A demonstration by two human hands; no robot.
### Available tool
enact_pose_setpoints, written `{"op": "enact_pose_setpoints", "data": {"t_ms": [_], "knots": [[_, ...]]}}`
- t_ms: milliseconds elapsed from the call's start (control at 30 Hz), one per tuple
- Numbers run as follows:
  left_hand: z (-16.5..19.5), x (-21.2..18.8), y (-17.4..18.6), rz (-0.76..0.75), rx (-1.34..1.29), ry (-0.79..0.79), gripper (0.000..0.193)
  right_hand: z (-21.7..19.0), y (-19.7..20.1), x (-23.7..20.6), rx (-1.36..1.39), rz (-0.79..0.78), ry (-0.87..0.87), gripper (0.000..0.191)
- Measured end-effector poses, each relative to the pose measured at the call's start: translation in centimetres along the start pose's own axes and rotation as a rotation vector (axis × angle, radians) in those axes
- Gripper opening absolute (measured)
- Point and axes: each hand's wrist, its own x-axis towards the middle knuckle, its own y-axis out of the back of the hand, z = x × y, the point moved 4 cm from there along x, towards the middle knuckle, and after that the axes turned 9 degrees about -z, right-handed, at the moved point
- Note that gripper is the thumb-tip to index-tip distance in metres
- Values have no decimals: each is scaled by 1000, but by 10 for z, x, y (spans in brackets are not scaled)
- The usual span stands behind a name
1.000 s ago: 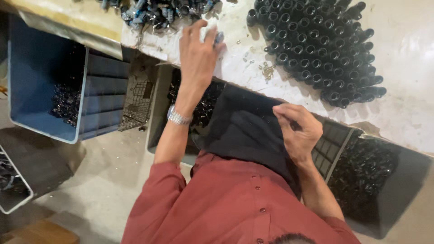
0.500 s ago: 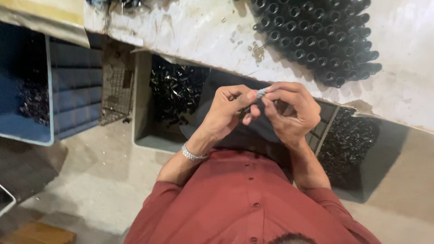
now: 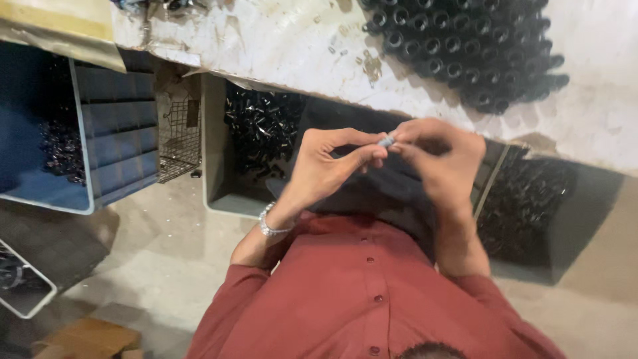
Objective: The person sits at a workbench assembling small plug-like components. They pick a black rubber cap and a metal fitting, press and twist the fitting into the cap by hand, then place the finished assembly on the table with completed units, repeating the cycle.
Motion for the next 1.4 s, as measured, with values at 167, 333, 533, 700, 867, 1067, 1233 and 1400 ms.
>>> {"op": "enact_pose_setpoints", "data": {"t_ms": [167,333,533,700,867,1067,1233,1400], "knots": [[1,15,16,-248,154,233,16,12,6,5,270,-205,-85,19],[42,82,84,380,668,-231,23,0,6,4,425,-259,202,19],[39,123,108,513,1102,-613,26,28,5,-5,1019,-298,6,39],[6,66,65,481,745,-566,32,39,-7,-16,1287,-285,-22,39],[-30,23,4,114,532,-689,36,43,-25,-14,1125,-88,-228,55],[-33,6,8,-80,658,-678,59,42,-32,-27,872,-31,-48,22],[-22,1,16,-171,841,-659,58,39,-13,-22,-195,-173,38,16],[-18,6,11,-183,945,-574,52,35,-27,-18,-505,-211,67,25]]}}
